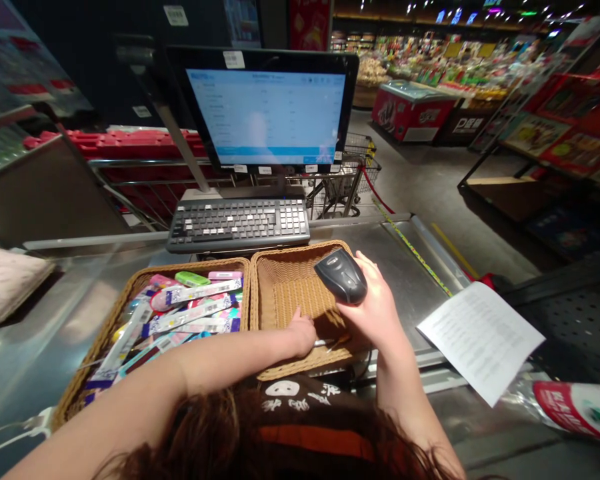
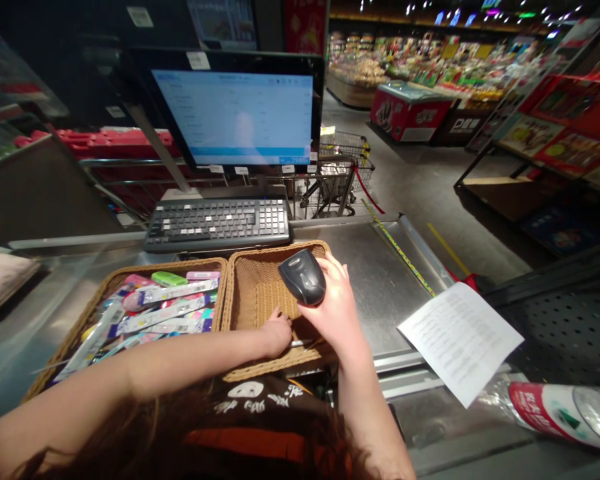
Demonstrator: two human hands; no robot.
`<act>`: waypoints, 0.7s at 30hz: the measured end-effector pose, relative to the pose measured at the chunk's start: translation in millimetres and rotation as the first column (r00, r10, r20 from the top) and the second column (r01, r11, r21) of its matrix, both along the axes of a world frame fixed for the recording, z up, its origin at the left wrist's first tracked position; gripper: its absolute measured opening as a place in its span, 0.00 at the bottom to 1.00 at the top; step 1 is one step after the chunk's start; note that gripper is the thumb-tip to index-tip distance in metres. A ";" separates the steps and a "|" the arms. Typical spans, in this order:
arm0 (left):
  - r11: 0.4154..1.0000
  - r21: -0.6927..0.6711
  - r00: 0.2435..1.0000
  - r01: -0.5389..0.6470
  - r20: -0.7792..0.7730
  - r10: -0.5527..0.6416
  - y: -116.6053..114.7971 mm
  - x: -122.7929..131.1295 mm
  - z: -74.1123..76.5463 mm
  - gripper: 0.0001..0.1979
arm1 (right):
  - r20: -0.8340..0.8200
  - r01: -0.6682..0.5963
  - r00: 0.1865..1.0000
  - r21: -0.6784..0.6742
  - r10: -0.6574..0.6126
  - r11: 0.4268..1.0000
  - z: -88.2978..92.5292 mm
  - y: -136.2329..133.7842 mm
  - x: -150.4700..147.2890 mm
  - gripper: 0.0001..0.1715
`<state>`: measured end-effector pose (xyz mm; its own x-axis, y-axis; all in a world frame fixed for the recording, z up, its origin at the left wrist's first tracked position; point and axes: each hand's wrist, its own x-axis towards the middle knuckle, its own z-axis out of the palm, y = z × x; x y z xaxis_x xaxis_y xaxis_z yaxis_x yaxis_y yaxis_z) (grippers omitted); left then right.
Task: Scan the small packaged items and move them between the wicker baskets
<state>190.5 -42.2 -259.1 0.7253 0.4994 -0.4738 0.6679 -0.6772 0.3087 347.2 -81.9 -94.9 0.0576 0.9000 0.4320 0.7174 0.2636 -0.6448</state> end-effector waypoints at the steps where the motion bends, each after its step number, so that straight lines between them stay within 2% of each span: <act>1: 1.000 0.010 0.999 -0.013 -0.029 0.014 2.4 0.4 6.7 0.16 | 0.004 -0.001 1.000 0.004 0.001 1.000 0.7 -0.8 -0.1 0.31; 4: 0.996 0.060 0.997 -0.063 -0.044 0.065 15.5 -1.3 36.9 0.12 | 0.011 0.003 1.000 0.025 -0.003 1.000 3.2 -4.1 -0.1 0.30; 7: 0.984 0.140 0.993 -0.108 0.068 0.099 35.4 -11.6 79.1 0.09 | 0.010 0.031 0.999 0.060 -0.031 0.998 6.6 -7.0 0.4 0.30; 9: 0.966 0.190 0.964 -0.178 0.230 0.132 48.8 -25.0 109.9 0.08 | 0.024 0.048 0.998 0.091 -0.050 0.995 9.7 -8.1 0.7 0.29; 11: 0.933 0.229 0.904 -0.279 0.389 0.175 58.8 -42.6 139.7 0.09 | 0.044 0.061 0.997 0.130 -0.068 0.990 13.9 -8.3 0.4 0.28; 14: 0.898 0.265 0.849 -0.350 0.495 0.185 64.3 -71.8 177.6 0.13 | 0.064 0.079 0.994 0.193 -0.093 0.978 22.0 -7.6 -3.0 0.26; 17: 0.867 0.310 0.828 -0.389 0.530 0.182 62.4 -98.4 203.8 0.15 | 0.086 0.076 0.991 0.253 -0.100 0.964 30.8 -6.6 -10.8 0.27; 21: 0.847 0.324 0.800 -0.422 0.573 0.179 63.9 -127.1 225.7 0.18 | 0.136 0.048 0.986 0.307 -0.094 0.950 41.8 -5.8 -25.9 0.30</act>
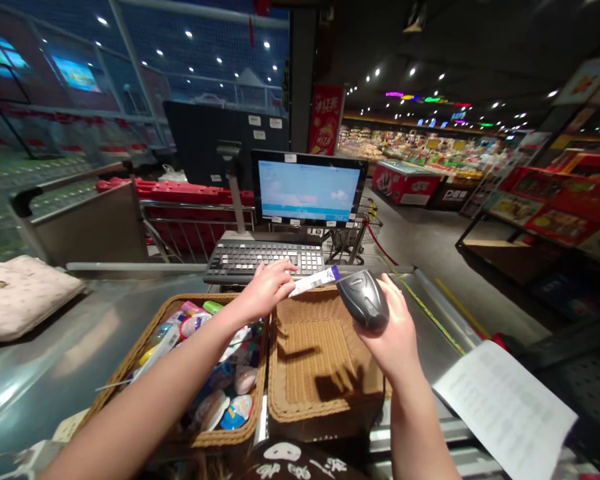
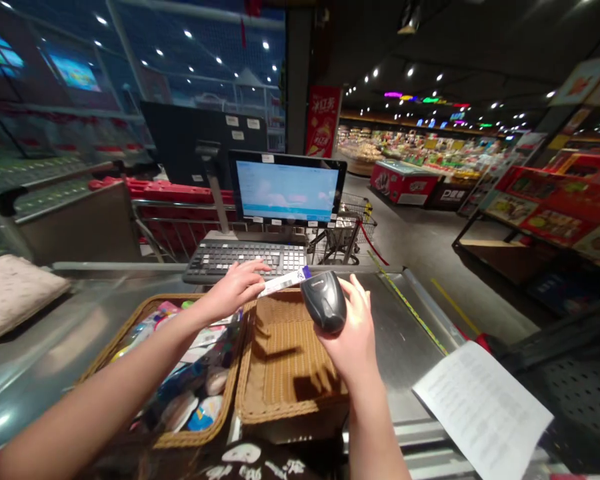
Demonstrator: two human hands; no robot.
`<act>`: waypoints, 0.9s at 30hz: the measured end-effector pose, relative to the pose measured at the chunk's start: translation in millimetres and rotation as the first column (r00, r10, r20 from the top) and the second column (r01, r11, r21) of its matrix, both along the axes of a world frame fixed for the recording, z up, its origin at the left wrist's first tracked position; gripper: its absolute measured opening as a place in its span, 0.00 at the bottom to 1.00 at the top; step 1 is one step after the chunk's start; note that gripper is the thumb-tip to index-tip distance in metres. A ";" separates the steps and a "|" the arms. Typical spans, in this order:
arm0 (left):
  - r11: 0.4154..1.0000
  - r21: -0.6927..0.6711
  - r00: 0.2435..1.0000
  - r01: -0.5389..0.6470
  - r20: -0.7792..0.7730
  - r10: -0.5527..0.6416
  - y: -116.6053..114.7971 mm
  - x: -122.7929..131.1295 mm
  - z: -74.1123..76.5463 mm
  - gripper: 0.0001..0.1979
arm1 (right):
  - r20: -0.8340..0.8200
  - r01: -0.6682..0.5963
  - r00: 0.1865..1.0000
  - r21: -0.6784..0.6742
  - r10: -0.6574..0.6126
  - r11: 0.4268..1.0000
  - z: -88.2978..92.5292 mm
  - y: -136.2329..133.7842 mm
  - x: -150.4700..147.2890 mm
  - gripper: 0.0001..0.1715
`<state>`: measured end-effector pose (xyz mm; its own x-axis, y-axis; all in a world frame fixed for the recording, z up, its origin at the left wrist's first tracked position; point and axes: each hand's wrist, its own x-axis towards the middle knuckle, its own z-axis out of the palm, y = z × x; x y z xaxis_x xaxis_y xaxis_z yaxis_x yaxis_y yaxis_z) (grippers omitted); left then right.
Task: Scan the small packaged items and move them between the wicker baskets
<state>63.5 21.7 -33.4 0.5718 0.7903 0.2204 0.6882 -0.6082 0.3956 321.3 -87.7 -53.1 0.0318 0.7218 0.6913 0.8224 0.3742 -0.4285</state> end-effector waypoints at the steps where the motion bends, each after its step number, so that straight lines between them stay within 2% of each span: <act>1: 1.000 0.008 1.000 0.001 0.013 -0.001 2.0 -6.3 4.9 0.19 | 0.017 -0.007 1.000 0.007 0.007 1.000 2.9 0.0 -4.0 0.30; 9: 0.991 0.134 0.999 -0.018 0.054 0.011 9.2 -46.2 49.6 0.20 | 0.101 -0.107 0.990 0.096 0.097 0.990 39.0 -10.0 -31.0 0.28; 13: 0.986 0.163 0.997 -0.045 0.062 0.035 2.0 -59.1 61.1 0.20 | 0.135 -0.138 0.983 0.125 0.121 0.983 52.7 -13.5 -43.6 0.29; 19: 0.967 0.210 0.989 -0.145 0.035 0.141 -11.5 -78.4 61.4 0.18 | 0.148 -0.166 0.976 0.020 0.162 0.986 47.7 -9.1 -71.4 0.31; 27: 0.944 0.248 0.976 -0.216 0.034 0.214 -19.6 -110.7 49.4 0.15 | 0.136 -0.263 0.953 -0.080 0.272 0.961 38.5 -16.2 -106.3 0.24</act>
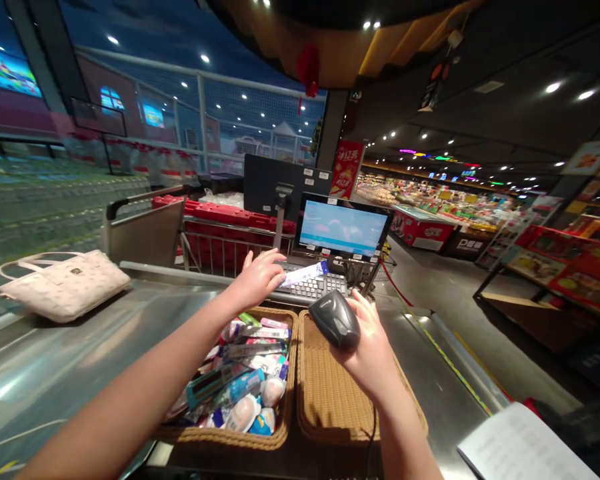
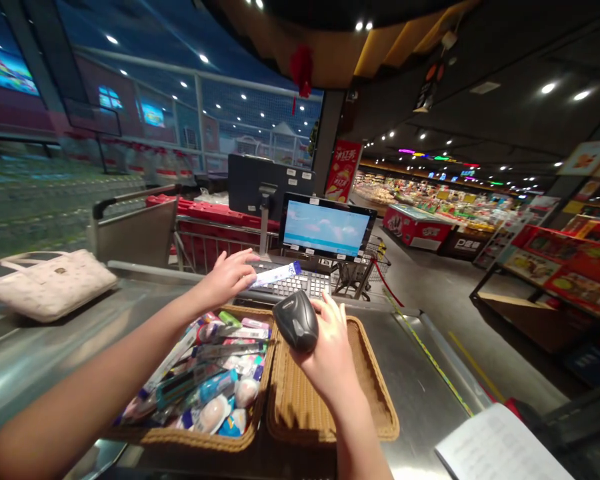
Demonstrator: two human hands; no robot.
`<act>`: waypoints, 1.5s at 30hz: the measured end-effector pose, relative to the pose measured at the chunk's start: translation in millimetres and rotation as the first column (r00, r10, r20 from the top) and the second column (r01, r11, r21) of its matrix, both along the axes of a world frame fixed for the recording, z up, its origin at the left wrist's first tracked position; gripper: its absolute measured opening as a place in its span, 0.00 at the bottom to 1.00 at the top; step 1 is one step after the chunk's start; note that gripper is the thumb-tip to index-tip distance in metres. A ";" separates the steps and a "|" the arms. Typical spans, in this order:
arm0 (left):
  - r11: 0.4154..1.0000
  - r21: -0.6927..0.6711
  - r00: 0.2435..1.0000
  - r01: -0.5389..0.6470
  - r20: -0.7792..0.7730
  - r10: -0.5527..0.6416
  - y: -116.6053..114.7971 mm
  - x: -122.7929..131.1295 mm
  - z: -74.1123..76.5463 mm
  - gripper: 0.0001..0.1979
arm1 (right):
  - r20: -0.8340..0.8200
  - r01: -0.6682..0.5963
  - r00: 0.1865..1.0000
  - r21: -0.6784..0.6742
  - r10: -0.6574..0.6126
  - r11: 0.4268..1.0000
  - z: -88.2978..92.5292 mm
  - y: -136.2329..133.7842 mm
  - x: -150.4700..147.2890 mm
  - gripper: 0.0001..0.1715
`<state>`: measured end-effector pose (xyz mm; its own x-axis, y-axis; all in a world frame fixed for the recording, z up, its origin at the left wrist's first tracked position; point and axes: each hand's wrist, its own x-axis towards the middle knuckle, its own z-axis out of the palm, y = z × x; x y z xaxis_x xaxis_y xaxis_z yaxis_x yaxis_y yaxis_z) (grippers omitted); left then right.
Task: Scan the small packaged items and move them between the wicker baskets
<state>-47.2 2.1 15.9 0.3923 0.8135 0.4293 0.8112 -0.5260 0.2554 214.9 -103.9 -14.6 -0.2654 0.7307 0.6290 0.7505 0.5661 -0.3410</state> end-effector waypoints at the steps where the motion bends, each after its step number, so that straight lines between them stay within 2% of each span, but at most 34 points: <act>1: 1.000 -0.001 1.000 -0.005 -0.001 0.005 -0.8 -3.6 -0.7 0.15 | 0.001 -0.008 1.000 -0.005 0.008 1.000 0.0 -1.0 -2.9 0.24; 10: 0.998 -0.031 0.998 -0.063 -0.016 0.062 -13.0 -26.4 -3.2 0.14 | -0.014 -0.059 0.998 -0.021 0.059 0.998 -2.0 -6.5 -19.2 0.25; 19: 0.984 -0.124 0.991 -0.125 -0.062 0.118 -24.7 -56.6 -30.8 0.15 | -0.017 -0.091 0.996 -0.081 0.090 0.993 -20.0 -1.8 -37.5 0.25; 24: 0.961 -0.211 0.980 -0.178 -0.122 0.155 -30.2 -74.9 -56.2 0.16 | -0.023 -0.112 0.994 -0.134 0.110 0.985 -30.4 1.5 -51.2 0.25; 30: 0.929 -0.338 0.982 -0.155 -0.153 0.108 -34.4 -94.6 -96.6 0.14 | -0.023 -0.128 0.992 -0.247 0.126 0.960 -45.0 1.3 -65.0 0.22; 37: 0.950 -0.289 0.972 -0.117 -0.228 0.051 -32.3 -102.8 -137.3 0.11 | -0.024 -0.137 0.990 -0.315 0.137 0.939 -49.8 -2.6 -75.9 0.26; 41: 0.951 -0.244 0.965 -0.188 -0.225 0.133 -35.8 -94.8 -139.5 0.08 | -0.008 -0.133 0.990 -0.347 0.138 0.928 -52.3 -2.6 -74.5 0.24; 45: 0.954 -0.255 0.975 -0.158 -0.191 0.110 -43.7 -73.6 -122.7 0.10 | 0.008 -0.124 0.991 -0.367 0.137 0.922 -58.2 -2.6 -65.2 0.22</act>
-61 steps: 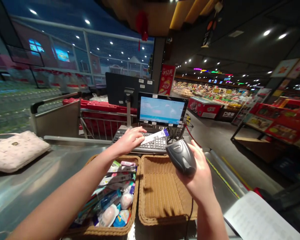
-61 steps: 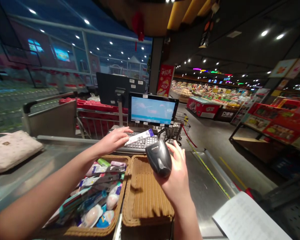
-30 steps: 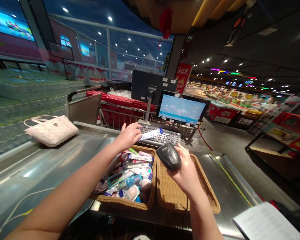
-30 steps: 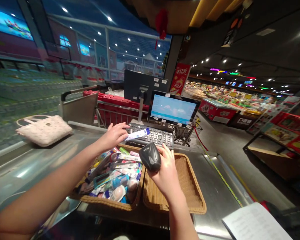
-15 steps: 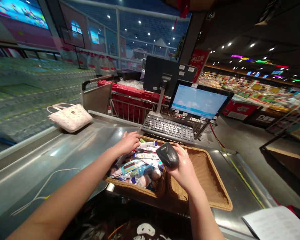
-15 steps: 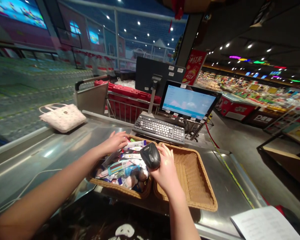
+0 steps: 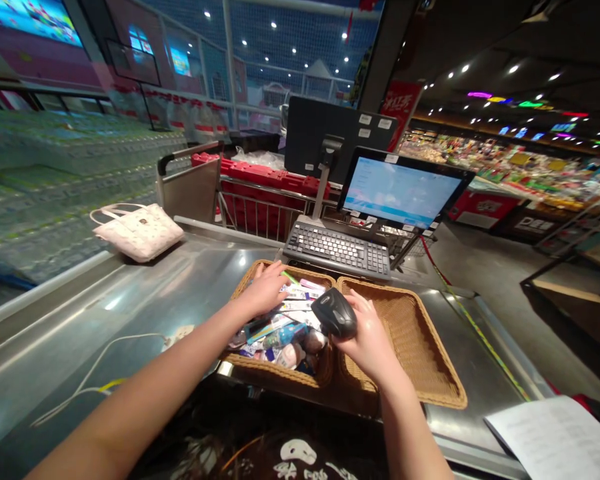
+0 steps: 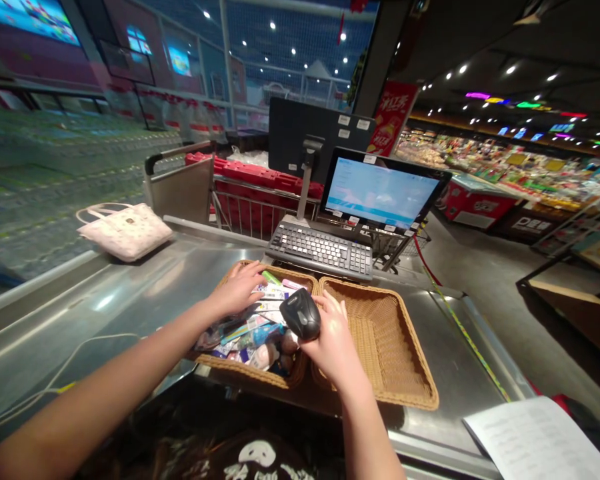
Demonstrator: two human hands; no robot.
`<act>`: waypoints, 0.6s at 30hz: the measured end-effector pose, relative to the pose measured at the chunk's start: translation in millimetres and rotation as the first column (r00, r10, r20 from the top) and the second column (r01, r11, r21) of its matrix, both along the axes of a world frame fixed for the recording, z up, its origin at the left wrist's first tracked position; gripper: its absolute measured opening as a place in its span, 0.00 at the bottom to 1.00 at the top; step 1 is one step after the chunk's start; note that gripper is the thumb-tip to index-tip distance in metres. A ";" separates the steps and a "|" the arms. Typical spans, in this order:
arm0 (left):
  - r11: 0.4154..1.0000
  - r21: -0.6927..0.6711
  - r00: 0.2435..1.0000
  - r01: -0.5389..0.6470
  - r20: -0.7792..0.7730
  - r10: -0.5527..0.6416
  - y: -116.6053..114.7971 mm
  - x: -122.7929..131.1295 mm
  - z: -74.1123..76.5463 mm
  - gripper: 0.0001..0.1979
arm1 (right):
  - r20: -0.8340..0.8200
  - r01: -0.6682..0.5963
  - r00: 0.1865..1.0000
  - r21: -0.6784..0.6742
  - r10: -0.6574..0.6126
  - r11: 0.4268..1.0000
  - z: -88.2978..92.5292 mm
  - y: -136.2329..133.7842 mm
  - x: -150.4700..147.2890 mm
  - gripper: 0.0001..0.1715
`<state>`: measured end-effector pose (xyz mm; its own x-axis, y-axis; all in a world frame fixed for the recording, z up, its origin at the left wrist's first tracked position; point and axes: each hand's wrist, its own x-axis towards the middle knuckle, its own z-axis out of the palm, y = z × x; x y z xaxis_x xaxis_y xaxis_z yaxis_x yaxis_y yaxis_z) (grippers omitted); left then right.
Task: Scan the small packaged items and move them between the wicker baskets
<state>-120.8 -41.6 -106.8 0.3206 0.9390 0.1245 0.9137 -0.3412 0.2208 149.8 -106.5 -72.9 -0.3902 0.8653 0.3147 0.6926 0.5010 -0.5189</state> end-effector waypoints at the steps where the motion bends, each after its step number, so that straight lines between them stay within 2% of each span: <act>1: 1.000 0.000 1.000 0.023 0.005 -0.023 -2.0 7.6 5.0 0.11 | -0.003 0.007 1.000 0.011 -0.007 1.000 -1.3 0.0 4.3 0.22; 5: 0.989 0.012 0.989 0.148 0.020 -0.149 -6.4 46.5 19.7 0.15 | -0.068 0.102 0.993 0.134 -0.093 0.986 -1.2 -1.4 32.4 0.26; 9: 0.951 0.016 0.950 0.310 0.043 -0.310 -2.5 97.4 21.9 0.15 | -0.136 0.254 0.965 0.262 -0.226 0.931 7.1 -6.7 73.2 0.28; 13: 0.885 -0.024 0.885 0.465 0.033 -0.464 6.3 159.3 11.5 0.18 | -0.170 0.445 0.895 0.295 -0.412 0.846 12.6 -16.5 114.6 0.28; 18: 0.760 -0.175 0.770 0.626 -0.016 -0.638 14.7 240.3 -18.4 0.23 | -0.197 0.545 0.838 0.312 -0.508 0.778 9.8 -31.3 154.2 0.29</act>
<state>119.4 -26.9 -125.1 0.8504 0.5241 -0.0467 0.5167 -0.8149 0.2627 303.9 -137.8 -63.0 0.1430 0.7555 0.6393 0.8562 0.2295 -0.4628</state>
